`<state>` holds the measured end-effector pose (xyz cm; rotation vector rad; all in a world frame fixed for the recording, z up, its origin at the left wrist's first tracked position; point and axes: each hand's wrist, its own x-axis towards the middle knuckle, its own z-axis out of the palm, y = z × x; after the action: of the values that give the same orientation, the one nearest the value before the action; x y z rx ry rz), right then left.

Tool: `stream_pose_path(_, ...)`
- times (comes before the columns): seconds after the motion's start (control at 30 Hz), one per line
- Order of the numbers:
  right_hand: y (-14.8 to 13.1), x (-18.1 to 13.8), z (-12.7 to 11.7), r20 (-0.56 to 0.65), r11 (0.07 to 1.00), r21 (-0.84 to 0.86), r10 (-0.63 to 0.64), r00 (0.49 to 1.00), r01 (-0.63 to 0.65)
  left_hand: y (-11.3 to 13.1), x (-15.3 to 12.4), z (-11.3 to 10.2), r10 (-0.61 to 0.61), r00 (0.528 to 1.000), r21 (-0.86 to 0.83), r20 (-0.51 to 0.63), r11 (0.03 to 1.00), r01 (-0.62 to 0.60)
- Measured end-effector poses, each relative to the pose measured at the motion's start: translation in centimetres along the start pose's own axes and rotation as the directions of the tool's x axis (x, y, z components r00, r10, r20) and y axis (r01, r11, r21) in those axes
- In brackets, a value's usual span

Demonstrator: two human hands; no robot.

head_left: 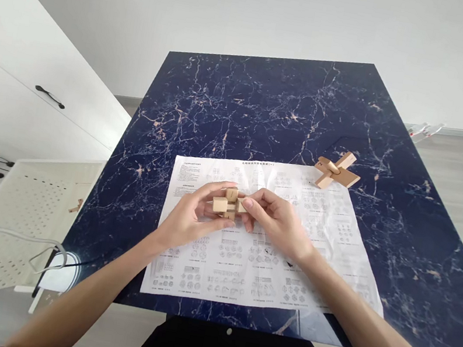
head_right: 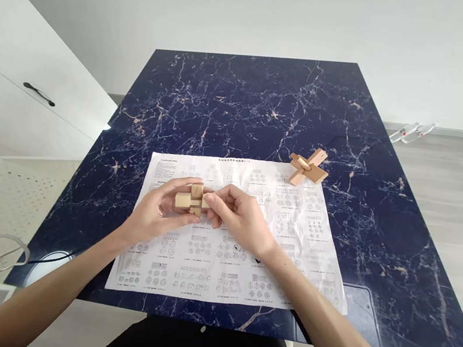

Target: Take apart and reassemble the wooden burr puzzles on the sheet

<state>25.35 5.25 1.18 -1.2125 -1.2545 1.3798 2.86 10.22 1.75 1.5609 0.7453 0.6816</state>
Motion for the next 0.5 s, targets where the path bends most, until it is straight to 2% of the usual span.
stream_pose_path(0.17,0.20,-0.02,0.15,-0.029,1.000,-0.015,0.007,1.000,-0.008,0.22,-0.08,-0.01,-0.034,0.999,0.009,0.010,0.999,0.034)
stream_pose_path(0.37,0.09,0.13,0.06,0.005,0.999,0.014,0.032,0.999,-0.032,-0.35,-0.29,0.06,0.054,0.998,0.120,0.017,0.991,-0.056)
stream_pose_path(0.5,0.00,0.32,-0.12,0.062,0.995,0.062,0.072,0.996,-0.075,-0.32,-0.30,0.22,0.070,0.997,0.126,0.037,0.989,-0.074)
